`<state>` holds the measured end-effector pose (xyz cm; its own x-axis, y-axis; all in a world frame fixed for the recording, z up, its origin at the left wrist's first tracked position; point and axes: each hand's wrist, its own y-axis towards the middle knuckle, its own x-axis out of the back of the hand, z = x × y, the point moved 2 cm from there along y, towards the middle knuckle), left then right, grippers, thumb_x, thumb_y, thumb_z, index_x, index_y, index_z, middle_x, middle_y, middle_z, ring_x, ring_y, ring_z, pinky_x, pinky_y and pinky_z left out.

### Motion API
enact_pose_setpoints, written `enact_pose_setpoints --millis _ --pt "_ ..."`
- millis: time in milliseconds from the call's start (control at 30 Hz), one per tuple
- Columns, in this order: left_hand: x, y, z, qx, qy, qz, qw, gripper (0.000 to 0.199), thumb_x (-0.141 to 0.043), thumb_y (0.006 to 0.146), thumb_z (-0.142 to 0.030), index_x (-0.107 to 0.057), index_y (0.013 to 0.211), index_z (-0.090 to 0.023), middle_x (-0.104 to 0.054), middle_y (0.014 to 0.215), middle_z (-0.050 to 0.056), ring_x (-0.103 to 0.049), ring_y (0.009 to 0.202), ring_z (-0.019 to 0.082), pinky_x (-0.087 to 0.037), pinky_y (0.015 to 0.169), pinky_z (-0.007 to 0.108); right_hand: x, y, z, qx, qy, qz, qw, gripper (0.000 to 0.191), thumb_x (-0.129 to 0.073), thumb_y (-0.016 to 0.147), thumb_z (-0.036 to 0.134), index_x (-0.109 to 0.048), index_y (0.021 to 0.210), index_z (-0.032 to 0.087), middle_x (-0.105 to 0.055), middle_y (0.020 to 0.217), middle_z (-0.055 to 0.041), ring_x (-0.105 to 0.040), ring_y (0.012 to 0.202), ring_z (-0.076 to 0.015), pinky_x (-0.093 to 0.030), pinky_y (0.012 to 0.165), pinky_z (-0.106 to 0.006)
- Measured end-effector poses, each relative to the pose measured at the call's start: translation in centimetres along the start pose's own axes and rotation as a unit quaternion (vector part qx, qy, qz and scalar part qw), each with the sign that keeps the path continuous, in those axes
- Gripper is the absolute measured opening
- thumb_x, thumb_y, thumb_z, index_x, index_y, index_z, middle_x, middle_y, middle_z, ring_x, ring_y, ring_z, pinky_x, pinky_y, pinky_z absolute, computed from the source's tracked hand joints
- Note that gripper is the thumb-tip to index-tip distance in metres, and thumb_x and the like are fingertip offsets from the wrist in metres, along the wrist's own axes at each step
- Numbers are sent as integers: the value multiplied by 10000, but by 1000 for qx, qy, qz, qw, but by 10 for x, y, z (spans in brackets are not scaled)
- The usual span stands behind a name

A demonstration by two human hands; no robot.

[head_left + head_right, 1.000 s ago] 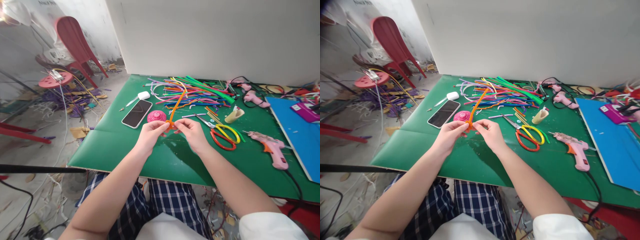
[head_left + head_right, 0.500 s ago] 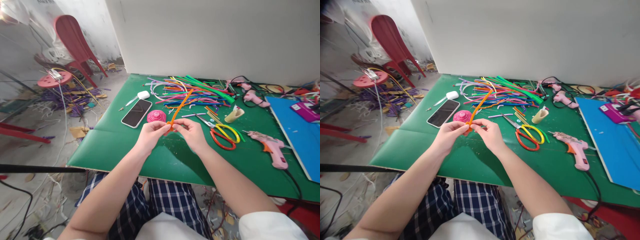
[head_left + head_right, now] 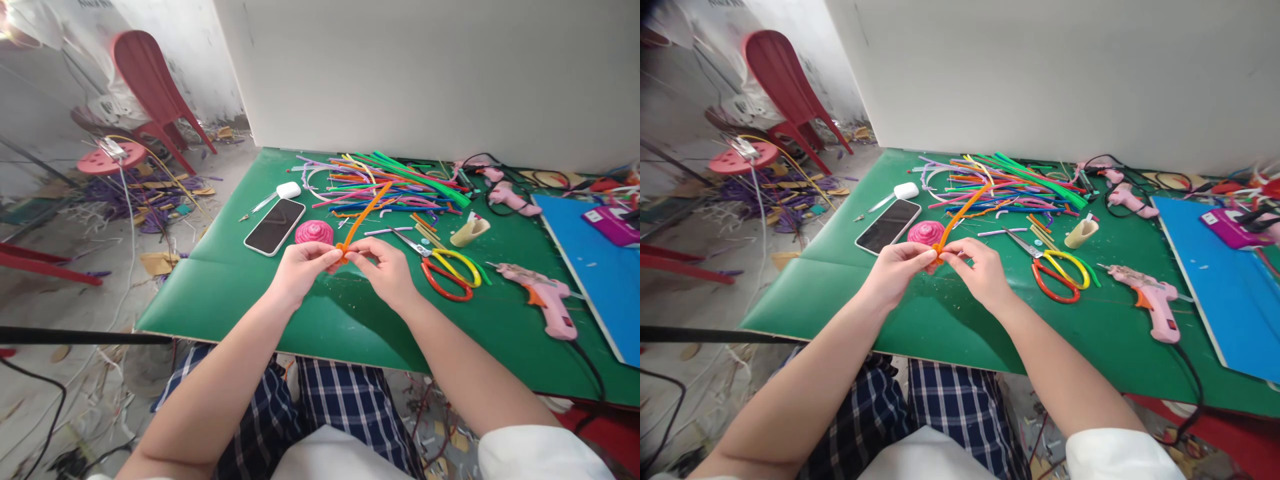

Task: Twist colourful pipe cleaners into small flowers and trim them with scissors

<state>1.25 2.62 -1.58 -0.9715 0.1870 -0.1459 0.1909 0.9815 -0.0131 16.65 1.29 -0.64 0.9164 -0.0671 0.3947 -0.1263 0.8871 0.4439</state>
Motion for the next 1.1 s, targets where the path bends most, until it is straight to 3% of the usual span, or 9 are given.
enact_pose_setpoints --millis 467,833,1100 --pt "-1 -2 -3 -11 43 7 999 233 -710 644 -364 -649 699 -146 -656 654 4 -580 612 110 -452 606 233 -1 1 -4 -74 64 -16 995 76 -646 738 285 -687 782 237 -696 781 15 -642 696 -135 -516 677 -270" --pt "-5 -5 -5 -48 98 49 993 214 -612 750 -359 -603 776 -147 -615 717 -4 -545 658 101 -417 609 214 -1 -1 1 -51 38 2 998 111 -587 781 313 -638 775 215 -669 794 1 -627 714 -133 -507 659 -265" --pt "-5 -5 -7 -78 165 0 983 188 -613 740 -349 -636 754 -163 -681 758 23 -621 718 153 -477 692 265 -1 3 -2 -113 93 9 989 163 -628 738 349 -642 800 199 -681 828 -16 -635 733 -152 -510 709 -302"
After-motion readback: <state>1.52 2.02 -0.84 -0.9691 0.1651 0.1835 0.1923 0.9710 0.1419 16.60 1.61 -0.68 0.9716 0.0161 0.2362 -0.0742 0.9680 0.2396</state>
